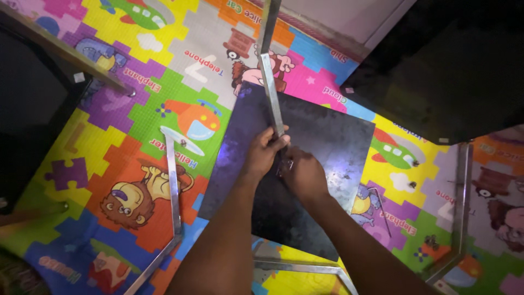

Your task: The person assembles a metal-framed furniture piece on a colorful play mat. They connect metal rods at a central hub, attach black square panels to the frame, and tighten the joints by hand.

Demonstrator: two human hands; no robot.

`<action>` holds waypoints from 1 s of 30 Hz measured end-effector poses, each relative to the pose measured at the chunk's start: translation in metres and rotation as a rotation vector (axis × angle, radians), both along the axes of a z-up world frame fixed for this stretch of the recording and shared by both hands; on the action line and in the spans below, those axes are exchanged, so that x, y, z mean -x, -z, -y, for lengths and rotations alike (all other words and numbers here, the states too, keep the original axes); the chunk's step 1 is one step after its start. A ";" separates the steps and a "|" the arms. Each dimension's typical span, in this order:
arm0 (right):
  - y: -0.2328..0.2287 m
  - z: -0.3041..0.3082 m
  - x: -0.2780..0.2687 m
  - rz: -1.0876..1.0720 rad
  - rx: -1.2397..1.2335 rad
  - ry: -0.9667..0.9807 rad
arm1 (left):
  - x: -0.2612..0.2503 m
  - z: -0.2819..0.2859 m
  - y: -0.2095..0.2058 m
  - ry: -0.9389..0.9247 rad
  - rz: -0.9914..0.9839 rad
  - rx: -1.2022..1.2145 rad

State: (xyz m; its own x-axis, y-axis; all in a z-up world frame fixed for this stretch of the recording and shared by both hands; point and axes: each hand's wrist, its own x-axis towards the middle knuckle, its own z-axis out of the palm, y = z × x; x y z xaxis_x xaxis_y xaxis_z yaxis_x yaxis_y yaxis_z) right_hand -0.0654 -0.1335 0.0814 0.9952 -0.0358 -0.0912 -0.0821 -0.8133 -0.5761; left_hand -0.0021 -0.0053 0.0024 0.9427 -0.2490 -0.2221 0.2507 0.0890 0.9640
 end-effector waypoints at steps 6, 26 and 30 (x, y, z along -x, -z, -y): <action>-0.010 -0.010 0.002 0.000 -0.070 0.097 | 0.000 -0.005 -0.002 0.014 -0.043 0.091; 0.005 0.036 0.003 -0.139 -0.579 0.296 | -0.005 0.001 0.029 0.039 -0.087 0.196; 0.014 0.047 0.010 -0.356 -0.723 0.388 | 0.002 0.000 0.030 0.036 -0.131 0.221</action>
State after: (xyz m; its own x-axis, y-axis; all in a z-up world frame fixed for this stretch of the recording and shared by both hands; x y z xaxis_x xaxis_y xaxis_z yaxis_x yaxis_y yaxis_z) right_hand -0.0755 -0.1801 0.0679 0.8336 -0.1779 -0.5229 -0.5473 -0.1387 -0.8253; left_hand -0.0037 -0.0055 -0.0272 0.8991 -0.3381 -0.2779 0.3786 0.2823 0.8814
